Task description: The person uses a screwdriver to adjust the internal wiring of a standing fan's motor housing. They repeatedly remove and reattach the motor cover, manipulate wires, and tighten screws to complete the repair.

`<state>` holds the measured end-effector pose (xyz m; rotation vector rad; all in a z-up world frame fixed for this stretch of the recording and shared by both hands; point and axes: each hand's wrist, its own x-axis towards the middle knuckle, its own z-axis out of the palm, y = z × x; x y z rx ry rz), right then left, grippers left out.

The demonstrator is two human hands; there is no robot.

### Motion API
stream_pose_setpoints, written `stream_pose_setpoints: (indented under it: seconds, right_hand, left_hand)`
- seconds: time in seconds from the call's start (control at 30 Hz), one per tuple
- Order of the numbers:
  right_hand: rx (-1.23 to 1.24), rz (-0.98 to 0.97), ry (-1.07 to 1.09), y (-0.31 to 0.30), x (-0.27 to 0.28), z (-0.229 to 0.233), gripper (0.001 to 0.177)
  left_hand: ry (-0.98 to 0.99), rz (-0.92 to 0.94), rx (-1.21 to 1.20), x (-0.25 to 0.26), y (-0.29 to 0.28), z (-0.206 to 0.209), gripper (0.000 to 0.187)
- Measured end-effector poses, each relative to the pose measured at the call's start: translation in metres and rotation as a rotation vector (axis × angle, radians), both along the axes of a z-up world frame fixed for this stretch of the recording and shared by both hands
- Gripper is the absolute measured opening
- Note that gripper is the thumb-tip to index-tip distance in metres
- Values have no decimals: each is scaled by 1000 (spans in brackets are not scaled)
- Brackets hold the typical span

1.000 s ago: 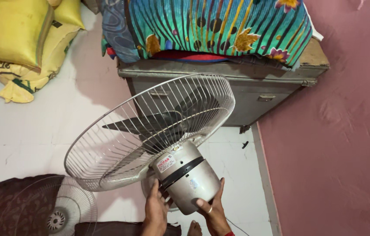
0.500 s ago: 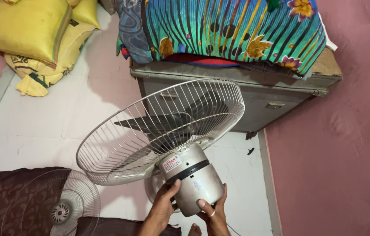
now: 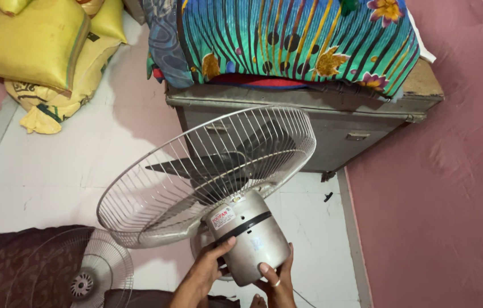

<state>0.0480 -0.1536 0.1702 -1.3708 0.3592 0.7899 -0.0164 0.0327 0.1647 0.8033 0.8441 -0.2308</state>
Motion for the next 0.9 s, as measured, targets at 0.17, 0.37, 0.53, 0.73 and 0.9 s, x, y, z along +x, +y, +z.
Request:
stream_pose_setpoints:
  seconds: [0.17,0.37,0.53,0.73,0.9]
  right_hand:
    - [-24,-2,18,5,3,3,137]
    - [-8,3,19,9,5,13,135]
    - [-15,-54,42,16,7,23,134]
    - [24,-155,39,23,2,35,130]
    - [76,-209,38,27,-3,36,124]
  left_hand:
    - [-31,34,-23,-1,5,2,86]
    - [-11,16,-79,4,11,-6,89]
    - [59,-16,1,4,7,7,93]
    - [318,-413,883,8,19,77,72]
    - [-244,-365,1597,28,15,119,28]
